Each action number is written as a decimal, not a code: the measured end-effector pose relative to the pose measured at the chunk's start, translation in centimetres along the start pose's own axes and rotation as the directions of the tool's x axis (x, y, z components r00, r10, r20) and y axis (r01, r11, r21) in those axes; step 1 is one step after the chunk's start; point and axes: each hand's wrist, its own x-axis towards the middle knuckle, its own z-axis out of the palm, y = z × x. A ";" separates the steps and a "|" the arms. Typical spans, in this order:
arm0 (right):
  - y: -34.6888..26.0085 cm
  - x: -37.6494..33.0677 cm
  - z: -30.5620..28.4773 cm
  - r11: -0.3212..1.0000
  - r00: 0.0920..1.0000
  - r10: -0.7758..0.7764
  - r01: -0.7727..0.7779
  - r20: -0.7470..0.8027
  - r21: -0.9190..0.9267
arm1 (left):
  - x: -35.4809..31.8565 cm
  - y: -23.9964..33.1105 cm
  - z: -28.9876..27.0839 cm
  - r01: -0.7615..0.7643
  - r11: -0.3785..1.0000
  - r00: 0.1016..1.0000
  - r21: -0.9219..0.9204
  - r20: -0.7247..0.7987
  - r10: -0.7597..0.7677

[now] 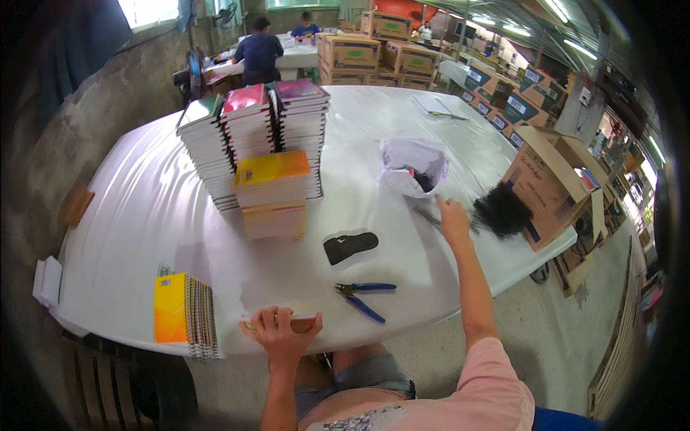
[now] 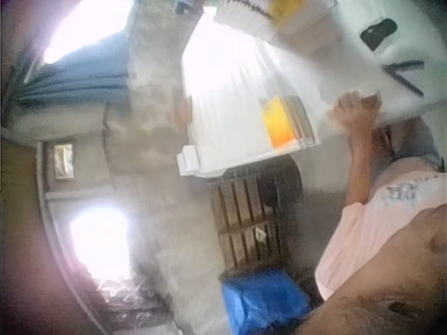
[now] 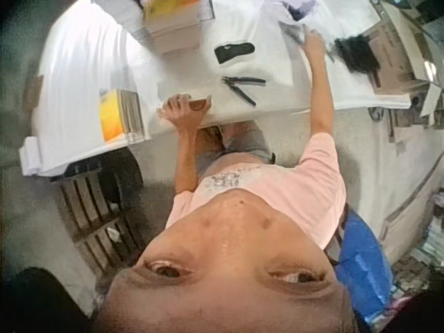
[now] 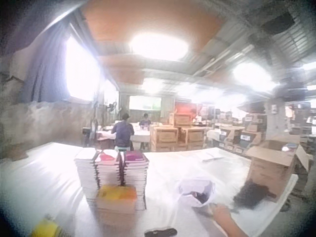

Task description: The person takes a spiral-bound notebook from a pile and uses a pair of pliers to trim and crimp the ends of the wire binding, placing the finished notebook aside.

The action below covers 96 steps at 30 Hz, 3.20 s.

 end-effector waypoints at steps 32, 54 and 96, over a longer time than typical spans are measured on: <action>-20.1 -13.2 -9.1 0.339 0.737 -0.633 -0.013 0.238 0.941 | 0.3 -0.7 -1.1 -0.018 0.999 0.995 -0.052 0.097 0.023; -18.0 -7.7 -2.8 -0.295 0.717 -0.690 -0.154 -0.099 0.943 | 1.3 -1.9 -2.0 -0.068 0.966 0.988 -0.249 0.118 0.100; -22.5 -9.5 -6.0 -0.064 0.529 -0.849 -0.069 -0.018 0.996 | 2.0 -3.7 -0.6 0.191 0.813 0.973 -0.551 0.216 -0.082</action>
